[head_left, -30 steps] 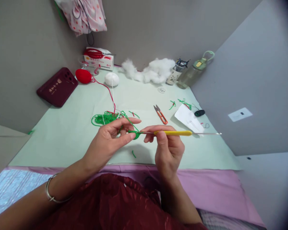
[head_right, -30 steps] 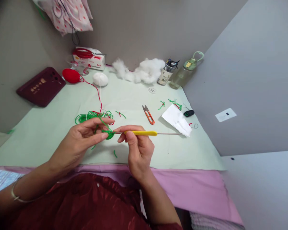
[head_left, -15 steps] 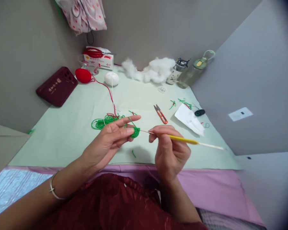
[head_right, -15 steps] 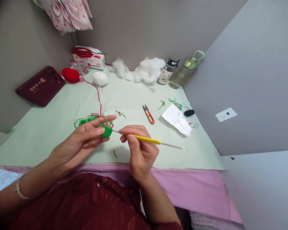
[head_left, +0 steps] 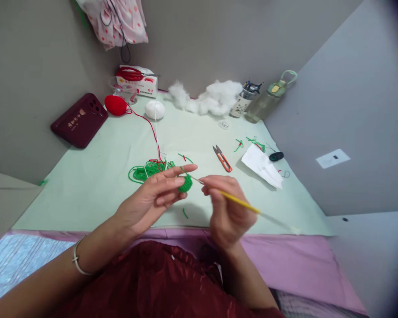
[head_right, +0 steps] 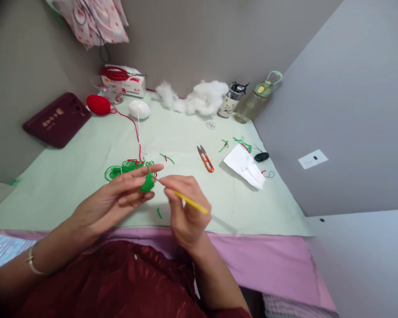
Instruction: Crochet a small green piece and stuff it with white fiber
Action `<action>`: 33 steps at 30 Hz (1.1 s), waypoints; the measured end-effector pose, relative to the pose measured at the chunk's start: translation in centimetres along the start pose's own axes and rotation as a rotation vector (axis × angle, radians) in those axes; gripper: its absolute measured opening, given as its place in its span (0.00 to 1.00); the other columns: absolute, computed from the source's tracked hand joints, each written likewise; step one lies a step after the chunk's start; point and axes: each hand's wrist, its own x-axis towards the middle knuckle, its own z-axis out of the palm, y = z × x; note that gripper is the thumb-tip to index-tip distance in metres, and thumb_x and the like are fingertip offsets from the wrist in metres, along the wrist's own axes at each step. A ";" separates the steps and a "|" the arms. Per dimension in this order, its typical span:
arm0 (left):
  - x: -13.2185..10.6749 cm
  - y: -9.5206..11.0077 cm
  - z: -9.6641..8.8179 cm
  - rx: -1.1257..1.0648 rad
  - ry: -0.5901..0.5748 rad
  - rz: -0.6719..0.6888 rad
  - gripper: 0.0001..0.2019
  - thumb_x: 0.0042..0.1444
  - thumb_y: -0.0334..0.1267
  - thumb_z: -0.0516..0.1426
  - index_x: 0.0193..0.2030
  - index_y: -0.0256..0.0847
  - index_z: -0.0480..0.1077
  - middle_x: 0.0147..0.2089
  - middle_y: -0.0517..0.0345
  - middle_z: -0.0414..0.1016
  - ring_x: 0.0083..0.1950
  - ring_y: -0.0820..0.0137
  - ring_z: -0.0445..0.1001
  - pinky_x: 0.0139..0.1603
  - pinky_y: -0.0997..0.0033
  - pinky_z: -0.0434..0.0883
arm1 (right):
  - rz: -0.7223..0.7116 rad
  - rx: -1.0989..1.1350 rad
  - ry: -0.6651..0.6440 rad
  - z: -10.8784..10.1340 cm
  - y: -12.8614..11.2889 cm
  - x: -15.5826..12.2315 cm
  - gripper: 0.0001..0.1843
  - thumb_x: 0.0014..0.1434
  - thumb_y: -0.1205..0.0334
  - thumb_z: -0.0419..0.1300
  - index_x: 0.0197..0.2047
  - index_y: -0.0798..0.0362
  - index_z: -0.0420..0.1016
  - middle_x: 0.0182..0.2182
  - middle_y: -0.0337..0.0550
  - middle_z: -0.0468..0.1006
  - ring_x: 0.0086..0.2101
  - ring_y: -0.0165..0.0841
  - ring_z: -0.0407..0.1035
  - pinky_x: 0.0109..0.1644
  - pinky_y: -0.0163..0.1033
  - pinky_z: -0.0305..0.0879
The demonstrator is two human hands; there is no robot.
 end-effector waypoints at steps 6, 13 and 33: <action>-0.2 -0.5 0.1 0.216 0.026 0.176 0.15 0.56 0.35 0.70 0.51 0.49 0.84 0.41 0.60 0.77 0.40 0.75 0.70 0.47 0.77 0.69 | 0.296 0.265 -0.056 0.1 0.0 0.8 0.09 0.69 0.64 0.61 0.43 0.46 0.85 0.38 0.41 0.84 0.31 0.30 0.73 0.34 0.39 0.71; -0.4 -0.5 -0.4 0.407 0.042 0.264 0.11 0.61 0.38 0.68 0.50 0.53 0.83 0.41 0.60 0.75 0.45 0.71 0.69 0.48 0.73 0.66 | 0.485 0.453 -0.038 -0.3 0.7 0.7 0.10 0.71 0.58 0.60 0.42 0.48 0.83 0.37 0.41 0.85 0.28 0.28 0.72 0.32 0.38 0.67; -0.5 -0.2 0.2 0.089 0.036 0.037 0.18 0.57 0.38 0.70 0.55 0.44 0.82 0.28 0.68 0.66 0.23 0.81 0.49 0.33 0.77 0.64 | 0.008 0.013 -0.017 -0.1 0.1 -0.5 0.15 0.70 0.70 0.57 0.51 0.45 0.82 0.39 0.43 0.83 0.37 0.34 0.77 0.39 0.42 0.77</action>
